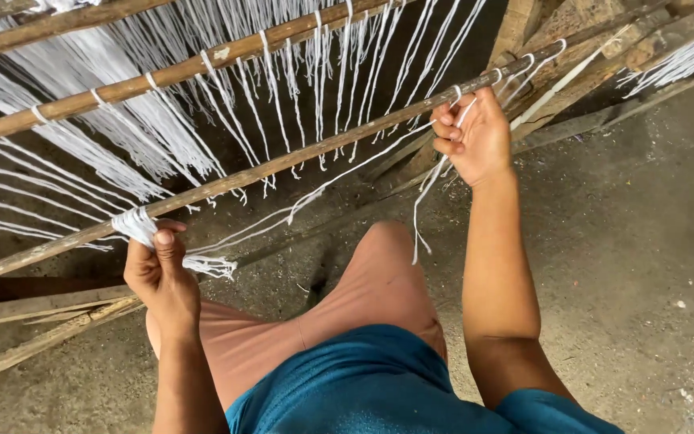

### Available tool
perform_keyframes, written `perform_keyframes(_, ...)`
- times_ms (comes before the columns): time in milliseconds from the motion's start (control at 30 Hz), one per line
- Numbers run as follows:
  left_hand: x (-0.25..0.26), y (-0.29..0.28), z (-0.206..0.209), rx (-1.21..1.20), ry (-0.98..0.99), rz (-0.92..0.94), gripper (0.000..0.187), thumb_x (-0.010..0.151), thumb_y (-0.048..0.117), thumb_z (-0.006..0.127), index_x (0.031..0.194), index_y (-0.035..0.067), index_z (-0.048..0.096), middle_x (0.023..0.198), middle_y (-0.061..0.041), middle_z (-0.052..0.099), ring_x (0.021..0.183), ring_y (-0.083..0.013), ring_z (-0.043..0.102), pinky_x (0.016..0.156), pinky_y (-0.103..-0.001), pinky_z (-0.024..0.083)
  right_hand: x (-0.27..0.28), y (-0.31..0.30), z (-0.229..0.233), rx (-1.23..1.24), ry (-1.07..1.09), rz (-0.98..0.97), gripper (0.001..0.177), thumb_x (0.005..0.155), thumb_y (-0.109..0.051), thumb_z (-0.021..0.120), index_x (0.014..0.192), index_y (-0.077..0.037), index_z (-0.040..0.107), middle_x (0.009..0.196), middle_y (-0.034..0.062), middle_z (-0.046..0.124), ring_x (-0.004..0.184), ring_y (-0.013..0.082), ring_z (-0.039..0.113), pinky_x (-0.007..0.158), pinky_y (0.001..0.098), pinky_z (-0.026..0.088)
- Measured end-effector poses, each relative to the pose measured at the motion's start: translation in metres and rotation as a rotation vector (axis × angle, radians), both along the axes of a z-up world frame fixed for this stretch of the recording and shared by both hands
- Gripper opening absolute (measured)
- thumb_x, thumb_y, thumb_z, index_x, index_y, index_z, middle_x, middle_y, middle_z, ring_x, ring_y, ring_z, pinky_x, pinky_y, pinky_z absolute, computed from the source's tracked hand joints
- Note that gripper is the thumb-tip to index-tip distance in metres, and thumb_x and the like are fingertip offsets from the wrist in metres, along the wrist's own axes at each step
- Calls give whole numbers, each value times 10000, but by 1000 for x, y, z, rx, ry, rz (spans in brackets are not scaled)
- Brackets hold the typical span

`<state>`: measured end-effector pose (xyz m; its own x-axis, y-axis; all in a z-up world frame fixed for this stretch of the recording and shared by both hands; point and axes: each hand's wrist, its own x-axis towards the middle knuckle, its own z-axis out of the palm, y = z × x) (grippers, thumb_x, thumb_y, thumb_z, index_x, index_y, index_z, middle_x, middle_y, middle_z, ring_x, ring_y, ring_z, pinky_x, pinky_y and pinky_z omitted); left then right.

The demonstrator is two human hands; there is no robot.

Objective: The person is tying bundles of white threads onto the horizontal bars of a wooden weaving loom.

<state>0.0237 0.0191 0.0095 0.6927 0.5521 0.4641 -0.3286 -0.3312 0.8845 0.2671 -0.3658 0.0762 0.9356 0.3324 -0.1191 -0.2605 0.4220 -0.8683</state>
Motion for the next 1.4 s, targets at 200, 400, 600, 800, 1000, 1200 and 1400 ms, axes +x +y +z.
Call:
perform_keyframes(200, -3, -8, -12, -63, 83, 163, 286, 1151, 342, 420, 1216, 101, 559, 728, -69, 548, 658, -148, 502, 694, -318, 465, -22, 74, -152, -289, -363, -513, 502, 1098, -502, 410, 844, -99, 567, 644, -62, 299, 539, 34, 311, 442, 149, 264)
perform_keyframes(400, -3, -17, -8, -224, -54, 186, 131, 1095, 204, 520, 1093, 119, 620, 809, 7, 512, 699, -80, 513, 660, -239, 476, -18, 96, -342, -653, -532, -628, 430, 1123, -273, 563, 728, -113, 625, 678, 77, 657, 686, 198, 597, 739, 321, 461)
perform_keyframes(600, -8, -18, 10, -255, -156, 77, 181, 1096, 186, 512, 1137, 54, 629, 771, -92, 650, 626, -108, 485, 618, -269, 443, -39, 112, -341, -931, 108, 145, 548, 941, -573, 743, 1137, -92, 568, 741, 144, 575, 507, 221, 591, 355, 319, 525)
perform_keyframes(800, -12, -25, 7, -276, -175, 70, 167, 1094, 161, 506, 1131, 23, 590, 751, -112, 678, 530, -99, 527, 552, -239, 456, -126, 233, -148, -621, -405, 728, 254, 1065, -218, 529, 975, -33, 678, 741, 117, 673, 507, 135, 593, 364, 197, 450)
perform_keyframes(1000, -16, -32, 15, -266, -182, 76, 160, 1100, 139, 487, 1105, 6, 576, 738, -124, 675, 505, -94, 511, 531, -238, 443, -157, 289, -43, -87, -597, 313, 101, 1011, -84, 683, 1095, -30, 685, 876, 79, 654, 751, 140, 637, 637, 233, 542)
perform_keyframes(1200, -14, -31, 7, -265, -198, 77, 170, 1109, 147, 466, 1109, 20, 579, 747, -131, 675, 509, -84, 493, 526, -223, 429, -154, 282, -35, -54, -622, 253, 56, 1045, -97, 625, 1083, -58, 636, 899, 49, 626, 765, 95, 584, 622, 215, 506)
perform_keyframes(1400, -9, -32, 4, -260, -195, 66, 179, 1108, 162, 471, 1111, 22, 583, 730, -133, 673, 499, -91, 486, 510, -236, 429, -156, 292, -46, -46, -672, 307, 67, 1026, -61, 649, 1085, -29, 643, 902, 65, 637, 733, 114, 572, 570, 217, 504)
